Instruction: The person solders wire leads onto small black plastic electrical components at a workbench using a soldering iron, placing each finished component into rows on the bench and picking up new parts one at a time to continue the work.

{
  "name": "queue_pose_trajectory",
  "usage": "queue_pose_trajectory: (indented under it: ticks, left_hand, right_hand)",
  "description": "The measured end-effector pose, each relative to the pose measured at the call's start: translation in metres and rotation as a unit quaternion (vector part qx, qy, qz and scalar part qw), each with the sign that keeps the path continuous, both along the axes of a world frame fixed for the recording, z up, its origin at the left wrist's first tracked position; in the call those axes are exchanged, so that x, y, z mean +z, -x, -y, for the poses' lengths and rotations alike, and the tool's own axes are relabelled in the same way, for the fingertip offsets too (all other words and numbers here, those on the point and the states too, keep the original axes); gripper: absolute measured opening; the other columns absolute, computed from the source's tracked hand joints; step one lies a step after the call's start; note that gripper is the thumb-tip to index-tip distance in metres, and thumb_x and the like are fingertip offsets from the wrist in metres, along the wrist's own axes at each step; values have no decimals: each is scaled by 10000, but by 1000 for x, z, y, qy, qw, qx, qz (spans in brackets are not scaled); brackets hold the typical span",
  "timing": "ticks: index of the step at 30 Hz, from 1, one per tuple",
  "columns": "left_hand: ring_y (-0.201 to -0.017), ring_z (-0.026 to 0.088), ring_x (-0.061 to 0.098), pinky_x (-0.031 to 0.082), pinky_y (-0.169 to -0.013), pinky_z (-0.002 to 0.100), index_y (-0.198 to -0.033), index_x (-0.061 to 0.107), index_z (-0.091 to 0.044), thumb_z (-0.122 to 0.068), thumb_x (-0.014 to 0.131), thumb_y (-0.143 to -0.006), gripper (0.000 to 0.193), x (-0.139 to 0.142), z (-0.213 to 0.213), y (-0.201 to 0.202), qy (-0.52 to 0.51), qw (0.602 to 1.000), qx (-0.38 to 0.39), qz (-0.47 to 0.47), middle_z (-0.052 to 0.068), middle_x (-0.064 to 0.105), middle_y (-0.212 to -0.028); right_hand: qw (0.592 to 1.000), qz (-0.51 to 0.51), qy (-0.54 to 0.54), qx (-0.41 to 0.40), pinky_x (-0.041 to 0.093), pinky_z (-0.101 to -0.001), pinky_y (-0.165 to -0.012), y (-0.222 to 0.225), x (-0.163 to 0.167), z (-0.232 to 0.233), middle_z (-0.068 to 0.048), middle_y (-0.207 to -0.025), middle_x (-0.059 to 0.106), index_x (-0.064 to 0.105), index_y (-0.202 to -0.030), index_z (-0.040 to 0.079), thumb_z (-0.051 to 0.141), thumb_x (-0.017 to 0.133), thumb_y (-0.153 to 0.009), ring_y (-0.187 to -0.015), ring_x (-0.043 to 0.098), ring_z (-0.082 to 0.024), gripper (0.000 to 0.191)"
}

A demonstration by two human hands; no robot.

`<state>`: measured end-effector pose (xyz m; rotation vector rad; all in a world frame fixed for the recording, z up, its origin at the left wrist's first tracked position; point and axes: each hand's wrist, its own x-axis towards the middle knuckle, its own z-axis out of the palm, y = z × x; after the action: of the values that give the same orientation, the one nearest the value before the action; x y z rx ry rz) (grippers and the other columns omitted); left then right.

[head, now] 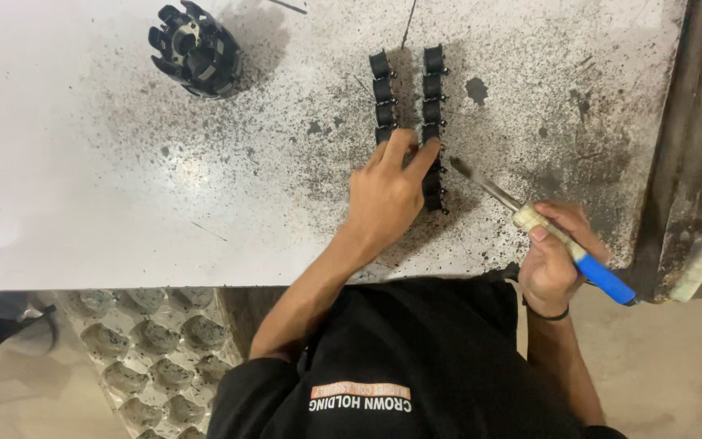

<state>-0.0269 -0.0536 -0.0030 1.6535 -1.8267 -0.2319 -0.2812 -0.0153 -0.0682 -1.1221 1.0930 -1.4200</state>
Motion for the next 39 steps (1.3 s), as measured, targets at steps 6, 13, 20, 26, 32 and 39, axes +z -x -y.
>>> queue_pose_trajectory:
  ticks: [6,13,20,26,32,39]
  left_hand:
    - [-660,212,682,521,-493,354,-1132,752,-86,-15,691,-872,276,-46,-16,7,-58,998,3,-19,59,627,-975]
    - [-728,237,695,572,-550,353,-1060,734,-36,-44,702,-894,169,-49,-5,6,-110,992,-44,-38,108,621,-989]
    - [-735,285,703,605,-614,381,-1065,739,-13,-6,690,-834,237,-38,-8,1,-101,989,-57,-93,124,617,-989]
    - [-693,308,704,601,-629,399,-1073,771,-48,1,707,-871,217,-38,-4,-4,-112,984,-51,-128,108,639,-964]
    - [-652,279,699,604,-588,366,-1051,756,-24,7,695,-864,199,-42,-4,0,-95,989,-48,-103,115,647,-985]
    - [-568,191,661,537,-447,297,-1019,775,7,30,691,-886,160,-59,-7,5,-95,993,-41,-63,111,662,-965]
  right_hand:
    - [1000,-8,-26,-2,569,-336,-932,-5,2,-3,-226,-1123,667,666,-1134,-126,9,664,-900,-1030,670,-282,270]
    - [999,-18,-22,15,577,-359,-897,-5,1,0,-239,-1098,672,671,-1107,-131,3,647,-899,-962,685,-293,249]
    - [992,115,-49,10,610,-424,-863,-5,-3,4,-229,-1137,657,658,-1173,-95,-33,633,-924,-928,675,-306,258]
    - [996,74,-43,27,597,-408,-848,-3,-1,3,-230,-1119,650,644,-1144,-105,-28,630,-934,-924,668,-310,224]
    - [998,54,-38,14,605,-389,-838,-3,5,3,-231,-1083,654,660,-1122,-135,-15,614,-921,-907,675,-307,238]
    - [998,43,-33,17,613,-380,-848,-5,5,5,-239,-1058,660,655,-1139,-151,-38,613,-916,-903,692,-311,254]
